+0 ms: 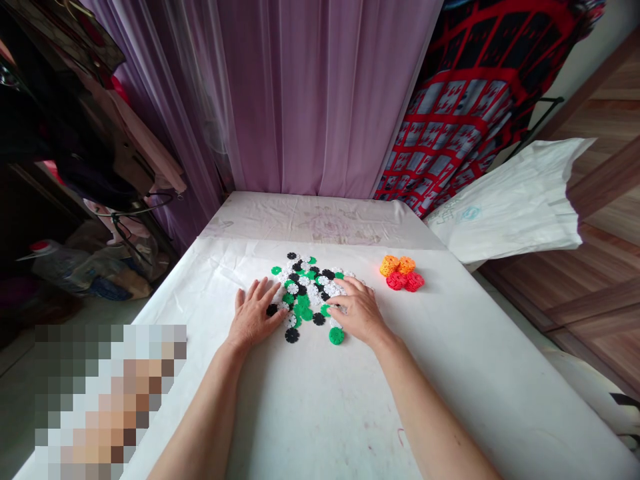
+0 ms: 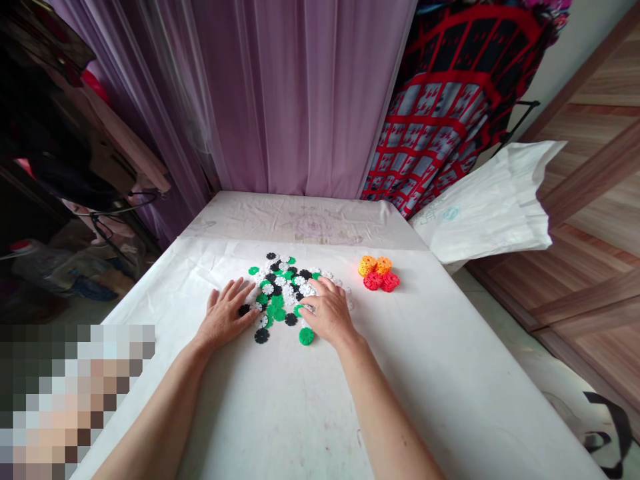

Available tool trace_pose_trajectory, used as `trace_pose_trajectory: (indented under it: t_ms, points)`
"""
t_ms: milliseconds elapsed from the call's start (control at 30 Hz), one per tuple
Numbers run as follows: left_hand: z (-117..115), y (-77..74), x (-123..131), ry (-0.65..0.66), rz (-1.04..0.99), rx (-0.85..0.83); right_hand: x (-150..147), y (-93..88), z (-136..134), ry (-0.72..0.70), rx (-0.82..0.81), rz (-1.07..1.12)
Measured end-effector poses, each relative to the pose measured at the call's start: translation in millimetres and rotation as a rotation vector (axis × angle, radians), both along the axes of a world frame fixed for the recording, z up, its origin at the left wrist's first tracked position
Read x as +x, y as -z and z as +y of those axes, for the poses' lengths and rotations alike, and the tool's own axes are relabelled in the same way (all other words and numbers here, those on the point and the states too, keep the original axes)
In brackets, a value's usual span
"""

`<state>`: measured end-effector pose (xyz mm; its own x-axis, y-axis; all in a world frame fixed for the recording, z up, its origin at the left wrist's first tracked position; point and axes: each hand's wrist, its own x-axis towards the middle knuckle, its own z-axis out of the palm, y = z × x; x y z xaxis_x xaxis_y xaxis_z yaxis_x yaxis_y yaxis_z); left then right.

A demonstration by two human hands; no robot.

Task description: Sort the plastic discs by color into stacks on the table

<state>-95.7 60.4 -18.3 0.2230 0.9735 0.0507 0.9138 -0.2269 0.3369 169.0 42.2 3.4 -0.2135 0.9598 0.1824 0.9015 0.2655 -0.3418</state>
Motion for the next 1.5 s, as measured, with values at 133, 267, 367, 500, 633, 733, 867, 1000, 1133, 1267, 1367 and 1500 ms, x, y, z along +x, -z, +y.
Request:
trace_pose_trajectory:
  t_ms: [133, 267, 367, 500, 633, 733, 867, 1000, 1133, 1267, 1367, 1500]
  points:
    - [0, 0.8, -1, -0.010, -0.008, 0.026, -6, -2.9, 1, -0.019, -0.090, -0.043]
    - [0, 1.3, -1, -0.014, -0.027, 0.034, -7, -4.7, 6, -0.052, -0.103, -0.073]
    - [-1, 0.1, -1, -0.002, -0.024, 0.028, -8, -5.0, 10, -0.092, -0.081, -0.089]
    - [-1, 1.4, -2, 0.031, 0.006, 0.005, -3, -4.1, 7, -0.097, -0.015, -0.003]
    - [1, 5.4, -6, 0.061, -0.007, 0.009, 13, -3.0, -12, -0.072, 0.087, 0.154]
    - [2, 5.2, -10, 0.083, -0.008, -0.005, 21, -1.2, -32, -0.081, 0.109, 0.172]
    - [3, 0.9, -12, 0.104, -0.016, -0.039, 18, 0.5, -47, -0.084, 0.067, 0.116]
    - [2, -0.8, -14, 0.103, -0.037, -0.018, 13, 0.0, -49, -0.126, 0.047, 0.093]
    - [4, 1.3, -13, 0.070, -0.086, -0.010, 12, 1.2, -48, -0.134, 0.043, 0.083]
    - [6, 3.6, -14, 0.019, -0.163, 0.028, 11, 4.2, -49, -0.132, 0.039, 0.078]
    - [7, 4.8, -15, 0.007, -0.196, 0.053, 11, 4.9, -50, -0.137, 0.034, 0.071]
    - [9, 7.0, -15, 0.000, -0.229, 0.069, 15, 4.6, -48, -0.130, 0.065, 0.077]
